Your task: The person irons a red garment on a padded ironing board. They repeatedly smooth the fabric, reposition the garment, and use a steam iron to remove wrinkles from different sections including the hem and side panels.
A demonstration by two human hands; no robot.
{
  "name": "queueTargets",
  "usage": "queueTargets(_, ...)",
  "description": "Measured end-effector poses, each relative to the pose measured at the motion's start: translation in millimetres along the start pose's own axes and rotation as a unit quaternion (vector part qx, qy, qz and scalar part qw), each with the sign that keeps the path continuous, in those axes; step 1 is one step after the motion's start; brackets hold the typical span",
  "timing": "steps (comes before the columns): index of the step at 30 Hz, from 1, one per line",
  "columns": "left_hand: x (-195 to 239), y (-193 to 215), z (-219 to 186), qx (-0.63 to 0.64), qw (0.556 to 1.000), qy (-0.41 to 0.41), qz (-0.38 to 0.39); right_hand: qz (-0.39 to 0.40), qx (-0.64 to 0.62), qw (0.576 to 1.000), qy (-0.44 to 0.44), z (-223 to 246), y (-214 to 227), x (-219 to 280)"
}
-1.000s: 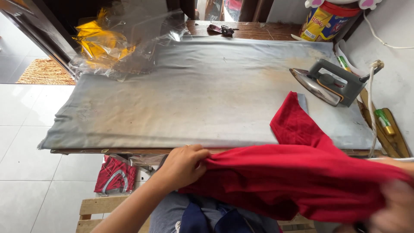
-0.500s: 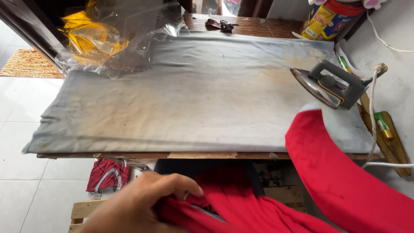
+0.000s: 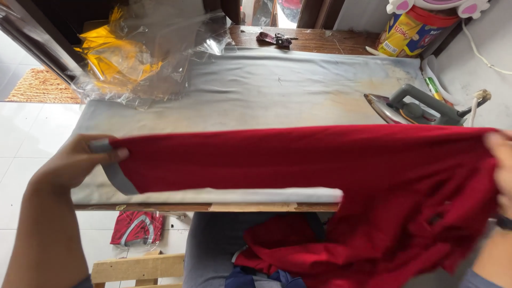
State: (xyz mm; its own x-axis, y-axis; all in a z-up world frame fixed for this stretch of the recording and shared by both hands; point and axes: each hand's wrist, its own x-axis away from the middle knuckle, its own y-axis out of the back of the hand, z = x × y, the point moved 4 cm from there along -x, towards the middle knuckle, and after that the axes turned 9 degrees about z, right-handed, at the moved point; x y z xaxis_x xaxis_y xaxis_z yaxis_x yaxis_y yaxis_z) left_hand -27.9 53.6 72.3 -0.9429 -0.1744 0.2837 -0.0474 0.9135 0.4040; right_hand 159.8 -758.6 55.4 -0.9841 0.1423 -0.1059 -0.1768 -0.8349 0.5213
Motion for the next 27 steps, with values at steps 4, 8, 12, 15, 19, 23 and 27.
queueTargets(4, -88, 3, 73, 0.205, 0.975, -0.052, -0.072, -0.01, 0.175, 0.982, 0.066, 9, -70, -35)
queueTargets(8, -121, -32, 88, 0.138, 0.963, 0.023, -0.232, -0.026, 0.38, 0.921, 0.083, -8, -142, -58)
queueTargets(12, -99, -51, 39, 0.086, 0.977, 0.062, -0.185, -0.042, 0.55, 0.804, 0.222, 26, -184, -25)
queueTargets(15, -98, -39, 34, 0.016, 0.99, 0.093, -0.106, 0.08, 0.316, 0.848, 0.418, 87, -218, 62)
queueTargets(19, -99, -34, 55, -0.067, 0.977, 0.181, -0.09, 0.288, 0.205, 0.84, 0.411, 80, -244, 116)
queueTargets(23, -110, -18, 81, 0.02, 0.989, 0.069, -0.132, 0.344, 0.204, 0.842, 0.363, 69, -239, 113)
queueTargets(27, -103, -21, 73, -0.009, 0.985, 0.106, -0.138, 0.451, 0.206, 0.808, 0.317, 45, -249, 120)
